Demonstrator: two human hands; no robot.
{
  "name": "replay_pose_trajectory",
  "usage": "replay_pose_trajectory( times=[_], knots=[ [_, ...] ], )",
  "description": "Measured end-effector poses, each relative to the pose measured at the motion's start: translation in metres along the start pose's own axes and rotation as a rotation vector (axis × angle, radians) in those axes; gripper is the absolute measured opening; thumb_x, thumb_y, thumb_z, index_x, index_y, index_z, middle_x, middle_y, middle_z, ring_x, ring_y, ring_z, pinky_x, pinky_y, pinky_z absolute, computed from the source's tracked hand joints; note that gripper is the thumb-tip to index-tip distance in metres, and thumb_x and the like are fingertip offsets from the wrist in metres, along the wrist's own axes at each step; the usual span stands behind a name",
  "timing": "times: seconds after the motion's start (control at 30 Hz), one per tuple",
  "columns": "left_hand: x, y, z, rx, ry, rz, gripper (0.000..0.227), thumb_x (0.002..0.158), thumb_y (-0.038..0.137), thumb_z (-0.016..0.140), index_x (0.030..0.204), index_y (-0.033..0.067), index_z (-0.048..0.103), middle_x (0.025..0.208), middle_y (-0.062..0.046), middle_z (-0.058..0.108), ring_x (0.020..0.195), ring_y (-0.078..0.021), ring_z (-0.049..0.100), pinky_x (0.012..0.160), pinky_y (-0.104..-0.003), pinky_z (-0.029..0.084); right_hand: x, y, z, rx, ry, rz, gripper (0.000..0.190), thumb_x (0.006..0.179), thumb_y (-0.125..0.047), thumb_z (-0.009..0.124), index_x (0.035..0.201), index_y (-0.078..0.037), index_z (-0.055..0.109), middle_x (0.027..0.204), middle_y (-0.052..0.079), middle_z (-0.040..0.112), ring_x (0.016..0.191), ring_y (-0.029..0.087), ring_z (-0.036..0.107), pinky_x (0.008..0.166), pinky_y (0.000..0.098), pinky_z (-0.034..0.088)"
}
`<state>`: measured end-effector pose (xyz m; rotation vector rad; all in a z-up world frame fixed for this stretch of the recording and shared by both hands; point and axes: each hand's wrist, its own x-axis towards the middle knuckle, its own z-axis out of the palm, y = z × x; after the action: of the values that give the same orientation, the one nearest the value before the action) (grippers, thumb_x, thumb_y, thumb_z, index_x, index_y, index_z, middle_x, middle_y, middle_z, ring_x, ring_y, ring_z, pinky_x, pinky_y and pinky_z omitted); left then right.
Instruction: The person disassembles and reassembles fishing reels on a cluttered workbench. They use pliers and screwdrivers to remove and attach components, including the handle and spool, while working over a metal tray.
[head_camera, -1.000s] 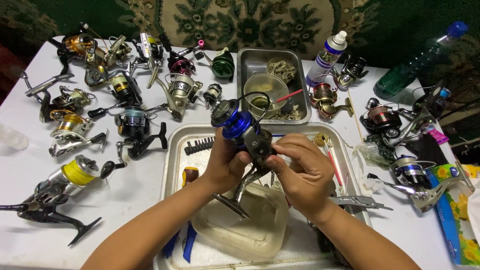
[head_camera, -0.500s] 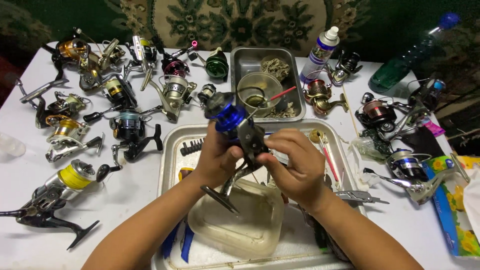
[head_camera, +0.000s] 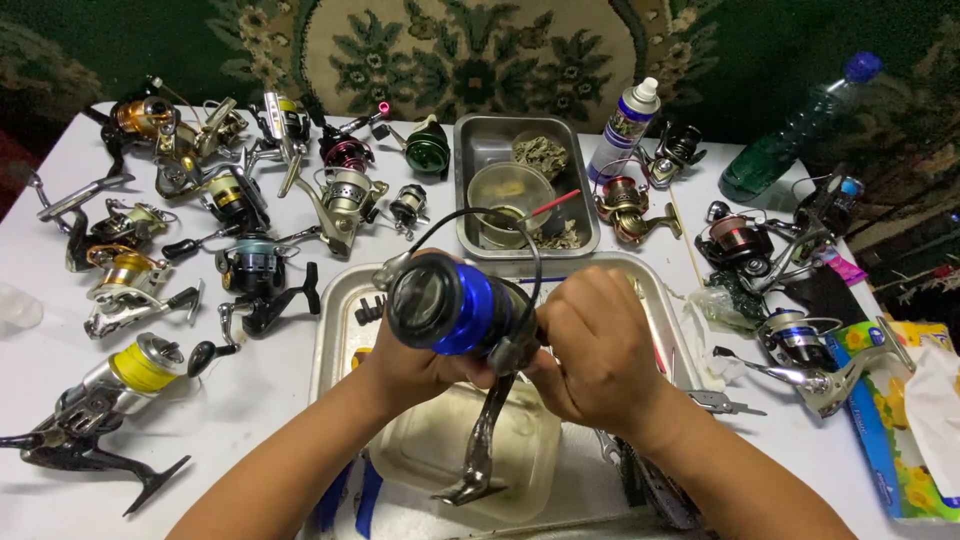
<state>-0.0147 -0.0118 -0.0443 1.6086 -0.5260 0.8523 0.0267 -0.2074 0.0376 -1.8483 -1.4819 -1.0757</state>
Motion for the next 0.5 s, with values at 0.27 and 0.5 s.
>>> replay_pose_trajectory(
  times=[0.27,0.5],
  knots=[
    [0.014,0.02,0.004,-0.055,-0.171,0.019,0.067,0.078,0.062,0.076,0.102,-0.0005,0.071,0.087,-0.013,0.074,0.083,-0.031,0.073,0.084,-0.05,0.06,0.001,-0.005,-0.001,0.112,0.046,-0.069,0.053,0.107,-0.044,0.032,0.068,-0.011,0.045,0.07,0.006,0.041,0.061,0.03,0.048,0.06,0.0408,0.042],
    [0.01,0.025,0.009,-0.127,-0.204,-0.1,0.081,0.081,0.067,0.072,0.121,-0.0026,0.059,0.102,-0.017,0.074,0.096,-0.0306,0.072,0.098,-0.053,0.057,-0.005,-0.003,0.002,0.194,0.053,-0.058,0.054,0.107,-0.045,0.034,0.067,-0.01,0.046,0.069,0.006,0.041,0.061,0.029,0.047,0.061,0.0406,0.043]
  ],
)
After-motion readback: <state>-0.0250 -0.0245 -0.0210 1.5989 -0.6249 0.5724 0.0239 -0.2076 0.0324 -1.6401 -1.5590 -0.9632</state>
